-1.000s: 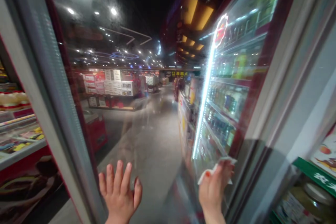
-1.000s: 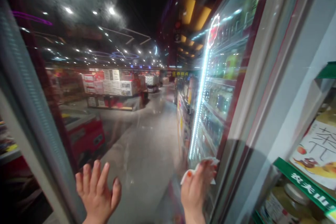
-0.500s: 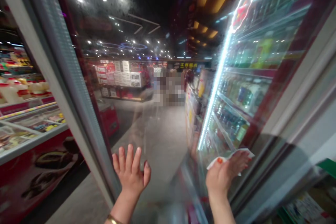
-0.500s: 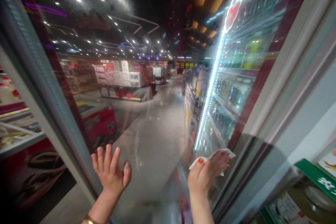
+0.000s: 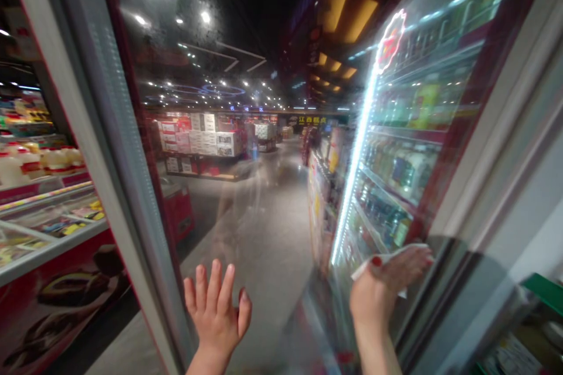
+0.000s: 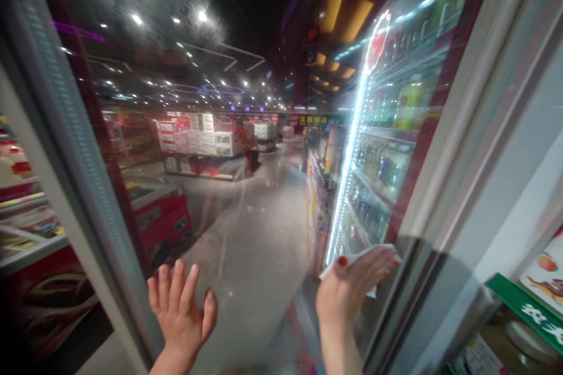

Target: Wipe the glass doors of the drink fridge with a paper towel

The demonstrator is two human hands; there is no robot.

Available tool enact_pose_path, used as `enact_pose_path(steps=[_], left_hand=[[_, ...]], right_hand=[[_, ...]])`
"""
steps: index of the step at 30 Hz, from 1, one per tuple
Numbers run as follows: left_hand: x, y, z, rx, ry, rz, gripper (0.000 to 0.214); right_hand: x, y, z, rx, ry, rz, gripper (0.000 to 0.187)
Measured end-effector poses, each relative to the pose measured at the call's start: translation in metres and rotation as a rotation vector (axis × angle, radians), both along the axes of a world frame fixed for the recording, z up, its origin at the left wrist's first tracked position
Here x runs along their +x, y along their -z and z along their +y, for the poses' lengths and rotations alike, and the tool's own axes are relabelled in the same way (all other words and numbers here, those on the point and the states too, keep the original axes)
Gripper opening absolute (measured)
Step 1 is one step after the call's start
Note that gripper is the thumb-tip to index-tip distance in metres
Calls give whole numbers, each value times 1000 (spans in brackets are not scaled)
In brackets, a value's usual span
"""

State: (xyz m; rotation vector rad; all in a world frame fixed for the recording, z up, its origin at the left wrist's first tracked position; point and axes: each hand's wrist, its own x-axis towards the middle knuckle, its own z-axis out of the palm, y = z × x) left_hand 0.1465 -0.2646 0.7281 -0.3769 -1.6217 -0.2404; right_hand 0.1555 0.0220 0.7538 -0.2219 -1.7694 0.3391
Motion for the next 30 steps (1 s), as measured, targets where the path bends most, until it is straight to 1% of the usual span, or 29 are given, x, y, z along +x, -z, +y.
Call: enact_pose_path(steps=[1, 2, 3, 4, 5, 6, 7, 8, 10, 11, 12, 13, 14, 15, 16, 17, 18, 19, 20, 21, 22, 24, 25, 26, 27, 28, 30], left_hand=[[-1, 1, -1, -10, -6, 5, 87], [-1, 2, -2, -14, -8, 10, 87], [-2, 3, -3, -15, -9, 11, 87], [-3, 3, -4, -14, -9, 10, 87], [-3, 4, -5, -13, -9, 7, 87], [-4, 4, -6, -13, -8, 3, 88], [-4, 5, -6, -17, -6, -2, 88], [-5, 5, -7, -20, -6, -7, 88], [-5, 4, -7, -23, -5, -11, 88], [-5, 4, -6, -24, -5, -9, 87], [-5, 4, -6, -23, -6, -6, 87], [-5, 4, -6, -22, -7, -4, 87], [-5, 4, -6, -22, -8, -1, 87], [-4, 5, -6, -23, -9, 4, 88], [-4, 5, -7, -26, -12, 9, 88], [-4, 5, -7, -26, -15, 14, 88], [-4, 5, -8, -27, -18, 17, 87], [-5, 5, -9, -29, -21, 19, 87], [-5, 5, -9, -33, -23, 17, 88], [-5, 5, -9, -35, -24, 10, 88], [-5, 4, -9, -38, -21, 4, 89], [-5, 3, -8, -38, -13, -1, 89], [-6, 2, -8, -32, -11, -1, 88], [-6, 2, -8, -31, -9, 0, 88], [-7, 1, -8, -28, -8, 0, 88], [-8, 1, -9, -24, -7, -2, 87], [-10, -1, -11, -14, -6, -6, 87]], right_hand=[[0, -4, -20, 31, -11, 26, 75], [1, -4, -43, 124, -36, 49, 78], [2, -1, -65, 272, -88, 39, 78], [2, 4, -80, 402, -131, 31, 78], [3, 8, -86, 495, -160, 23, 77], [3, 11, -82, 522, -167, 17, 76], [2, 11, -69, 481, -151, 14, 76], [0, 7, -50, 388, -120, 14, 77], [-7, -10, -11, 161, -36, 40, 77], [-10, -21, 0, 53, 5, 68, 76], [-12, -32, 2, -21, 29, 98, 75], [-13, -39, -6, -49, 33, 122, 75], [-12, -42, -22, -21, 16, 125, 75], [-10, -41, -42, 57, -24, 110, 76], [-8, -35, -63, 188, -71, 87, 77], [-5, -25, -80, 351, -118, 70, 75], [-2, -13, -89, 486, -147, 64, 72], [1, 0, -89, 579, -161, 65, 70], [3, 13, -79, 609, -156, 68, 70], [5, 24, -62, 573, -134, 73, 71], [5, 32, -41, 473, -103, 75, 74], [3, 39, -5, 163, -38, 95, 75], [0, 40, 3, 4, -12, 109, 75], [-3, 40, 1, -107, 6, 120, 74], [-5, 42, -11, -127, 9, 115, 76], [-5, 46, -31, -56, -1, 99, 77], [-2, 61, -77, 242, -58, 53, 76]])
